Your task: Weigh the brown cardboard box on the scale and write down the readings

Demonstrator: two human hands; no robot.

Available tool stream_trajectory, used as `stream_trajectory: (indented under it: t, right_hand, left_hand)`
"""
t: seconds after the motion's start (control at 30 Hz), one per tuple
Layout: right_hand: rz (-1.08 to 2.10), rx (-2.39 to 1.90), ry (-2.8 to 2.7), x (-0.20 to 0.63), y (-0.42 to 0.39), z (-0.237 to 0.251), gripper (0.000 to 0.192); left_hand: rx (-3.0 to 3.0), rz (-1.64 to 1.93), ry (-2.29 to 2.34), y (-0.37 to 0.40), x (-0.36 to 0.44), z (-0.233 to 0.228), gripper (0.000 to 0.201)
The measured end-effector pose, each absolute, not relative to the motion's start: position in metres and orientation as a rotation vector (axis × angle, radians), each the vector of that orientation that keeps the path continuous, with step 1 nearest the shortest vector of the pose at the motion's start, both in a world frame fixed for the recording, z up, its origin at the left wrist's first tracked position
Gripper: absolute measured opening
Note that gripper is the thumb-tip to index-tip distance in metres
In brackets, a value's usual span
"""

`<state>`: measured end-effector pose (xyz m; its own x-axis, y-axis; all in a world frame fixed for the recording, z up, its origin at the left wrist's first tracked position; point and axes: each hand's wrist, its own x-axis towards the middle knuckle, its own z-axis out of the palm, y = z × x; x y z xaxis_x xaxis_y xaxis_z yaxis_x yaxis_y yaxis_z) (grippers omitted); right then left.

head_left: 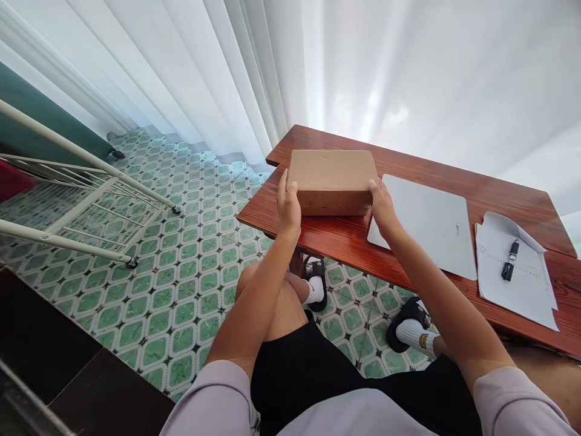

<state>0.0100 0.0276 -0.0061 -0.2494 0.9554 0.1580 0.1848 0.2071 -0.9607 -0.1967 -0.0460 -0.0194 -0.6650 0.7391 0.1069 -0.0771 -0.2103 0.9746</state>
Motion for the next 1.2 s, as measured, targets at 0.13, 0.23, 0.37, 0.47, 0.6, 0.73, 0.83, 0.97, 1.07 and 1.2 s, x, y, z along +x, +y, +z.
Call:
stream_trajectory:
  t: [0.13,0.23,0.37,0.47,0.6,0.73,0.83,0.97,1.07,1.2]
  right_hand:
    - [1.145,-1.077,-1.615,0.011,0.023,0.002,0.052]
    - [1.097,-1.084,-1.631,0.016,0.022,0.007,0.056]
    - [1.057,-1.038,-1.645,0.026,0.021,0.011,0.058]
    - [1.05,-1.02,-1.646,0.035,0.022,0.013,0.063]
    - [0.993,-1.03,-1.674,0.049,0.023,0.013,0.064]
    - [0.937,-1.026,-1.669,0.066,0.021,0.016,0.064]
    - [0.907,-1.017,-1.632,0.082,0.018,0.021,0.063]
    - [0.842,-1.025,-1.614,0.105,0.013,0.027,0.06]
    - [0.777,-1.065,-1.608,0.122,0.01,0.028,0.057]
    - [0.718,-1.088,-1.619,0.147,0.009,0.027,0.057]
  left_hand:
    - [0.784,1.953,1.47,-0.048,-0.194,-0.016,0.048]
    - [0.814,1.985,1.436,-0.045,-0.19,-0.018,0.046]
    - [0.913,2.024,1.428,-0.043,-0.183,-0.018,0.043]
    - [0.986,2.036,1.416,-0.042,-0.177,-0.015,0.046]
    - [1.059,2.034,1.36,-0.039,-0.168,-0.012,0.05]
    - [1.144,2.018,1.289,-0.034,-0.156,-0.009,0.053]
    - [1.194,2.004,1.222,-0.031,-0.144,-0.005,0.053]
    - [1.221,1.929,1.152,-0.029,-0.125,0.002,0.057]
    - [1.267,1.876,1.103,-0.026,-0.112,0.008,0.058]
    - [1.285,1.823,1.033,-0.022,-0.096,0.012,0.06]
